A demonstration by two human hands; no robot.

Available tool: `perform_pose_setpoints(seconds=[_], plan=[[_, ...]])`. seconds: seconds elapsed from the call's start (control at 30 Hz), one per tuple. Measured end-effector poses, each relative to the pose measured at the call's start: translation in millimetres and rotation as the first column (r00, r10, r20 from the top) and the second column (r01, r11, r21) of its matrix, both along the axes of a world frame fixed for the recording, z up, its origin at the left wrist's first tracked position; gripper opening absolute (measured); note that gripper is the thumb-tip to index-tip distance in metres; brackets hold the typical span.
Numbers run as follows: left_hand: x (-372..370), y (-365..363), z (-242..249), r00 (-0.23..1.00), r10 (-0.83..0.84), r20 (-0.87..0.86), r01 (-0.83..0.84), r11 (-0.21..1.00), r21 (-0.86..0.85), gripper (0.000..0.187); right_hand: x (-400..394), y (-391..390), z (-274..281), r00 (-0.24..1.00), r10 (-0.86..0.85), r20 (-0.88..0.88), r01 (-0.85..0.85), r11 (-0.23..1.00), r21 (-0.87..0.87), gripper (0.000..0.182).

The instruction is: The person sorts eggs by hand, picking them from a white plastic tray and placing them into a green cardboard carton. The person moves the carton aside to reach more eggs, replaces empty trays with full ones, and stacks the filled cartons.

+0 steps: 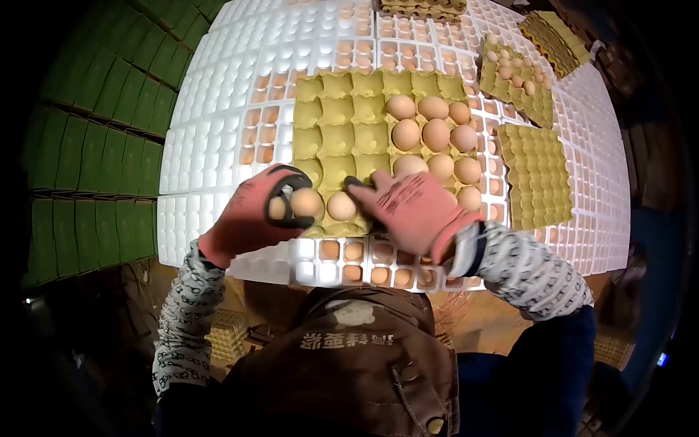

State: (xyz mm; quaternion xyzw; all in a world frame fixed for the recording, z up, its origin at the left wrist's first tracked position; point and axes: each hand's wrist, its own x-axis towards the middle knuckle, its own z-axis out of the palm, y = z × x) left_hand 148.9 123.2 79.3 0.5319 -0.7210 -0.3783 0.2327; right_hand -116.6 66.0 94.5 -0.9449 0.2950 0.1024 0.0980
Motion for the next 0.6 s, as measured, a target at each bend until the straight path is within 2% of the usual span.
perform_pose_setpoints(seconds=[0.03, 0.07, 0.1, 0.13, 0.17, 0.2, 0.23, 0.27, 0.3, 0.33, 0.4, 0.43, 0.47, 0.5, 0.53, 0.57, 0.6], plan=[[1, 2, 13, 0.953, 0.143, -0.267, -0.074, 0.965, 0.250, 0.047, -8, -4, 0, 0.980, -0.070, 0.185, 0.047, 0.991, 0.127, 0.052], [3, 4, 21, 0.817, 0.327, -0.475, -0.064, 0.870, 0.488, 0.046, -21, -14, 1, 0.924, -0.154, 0.351, 0.066, 0.966, 0.249, 0.054], [6, 7, 22, 0.723, 0.369, -0.584, -0.054, 0.873, 0.485, 0.052, -35, -25, 5, 0.835, -0.249, 0.490, 0.059, 0.927, 0.371, 0.056], [-2, 7, 21, 0.803, 0.343, -0.487, -0.163, 0.913, 0.375, 0.051, -51, -41, 21, 0.728, -0.501, 0.468, 0.055, 0.723, 0.688, 0.056], [-8, 6, 9, 0.923, 0.125, -0.363, -0.136, 0.991, -0.005, 0.055, -68, -55, 37, 0.572, -0.739, 0.357, 0.006, 0.440, 0.898, 0.055], [-20, 7, 11, 0.995, 0.049, -0.086, -0.064, 0.982, -0.180, 0.060, -78, -75, 35, 0.442, -0.781, 0.441, -0.209, 0.388, 0.898, 0.052], [-32, 8, 12, 0.980, 0.036, 0.194, 0.034, 0.938, -0.346, 0.065, -71, -91, 36, 0.545, -0.681, 0.489, -0.031, 0.566, 0.824, 0.051], [-44, 4, 18, 0.799, 0.032, 0.600, 0.214, 0.918, -0.334, 0.067, -62, -110, 36, 0.655, -0.569, 0.497, 0.117, 0.726, 0.678, 0.051], [-41, -4, -15, 0.923, -0.003, 0.386, 0.130, 0.944, -0.304, 0.066, -53, -130, 22, 0.834, -0.262, 0.485, 0.133, 0.950, 0.284, 0.047], [-42, -7, -11, 0.907, -0.029, 0.420, 0.170, 0.938, -0.303, 0.064, -32, -132, 17, 0.962, -0.133, 0.236, 0.175, 0.970, -0.166, 0.045], [-45, -12, -2, 0.871, -0.080, 0.484, 0.250, 0.921, -0.299, 0.058, -10, -149, -2, 0.996, -0.034, 0.082, 0.058, 0.950, -0.307, 0.045], [-35, -11, 6, 0.907, -0.127, 0.402, 0.246, 0.934, -0.260, 0.058, 4, -159, 14, 0.996, -0.049, -0.068, 0.036, 0.982, -0.183, 0.046], [-22, -6, 8, 0.937, -0.160, 0.312, 0.234, 0.948, -0.217, 0.057, -3, -178, 12, 0.999, -0.015, -0.038, 0.011, 0.995, -0.097, 0.047], [-7, 4, 6, 0.994, -0.102, 0.043, 0.106, 0.989, -0.101, 0.054, -11, -190, 8, 0.969, -0.054, 0.240, 0.015, 0.987, 0.161, 0.049], [15, 17, -9, 0.930, -0.046, -0.365, -0.047, 0.969, -0.241, 0.057, -15, -196, 10, 0.880, -0.291, 0.375, 0.104, 0.889, 0.446, 0.053], [35, 33, -40, 0.696, 0.141, -0.705, -0.171, 0.985, 0.028, 0.058, -16, -213, 21, 0.826, -0.500, 0.259, 0.092, 0.573, 0.815, 0.053], [55, 39, -69, 0.681, 0.235, -0.693, -0.251, 0.965, 0.079, 0.056, 9, -209, 28, 0.820, -0.499, 0.280, 0.034, 0.532, 0.846, 0.055]])
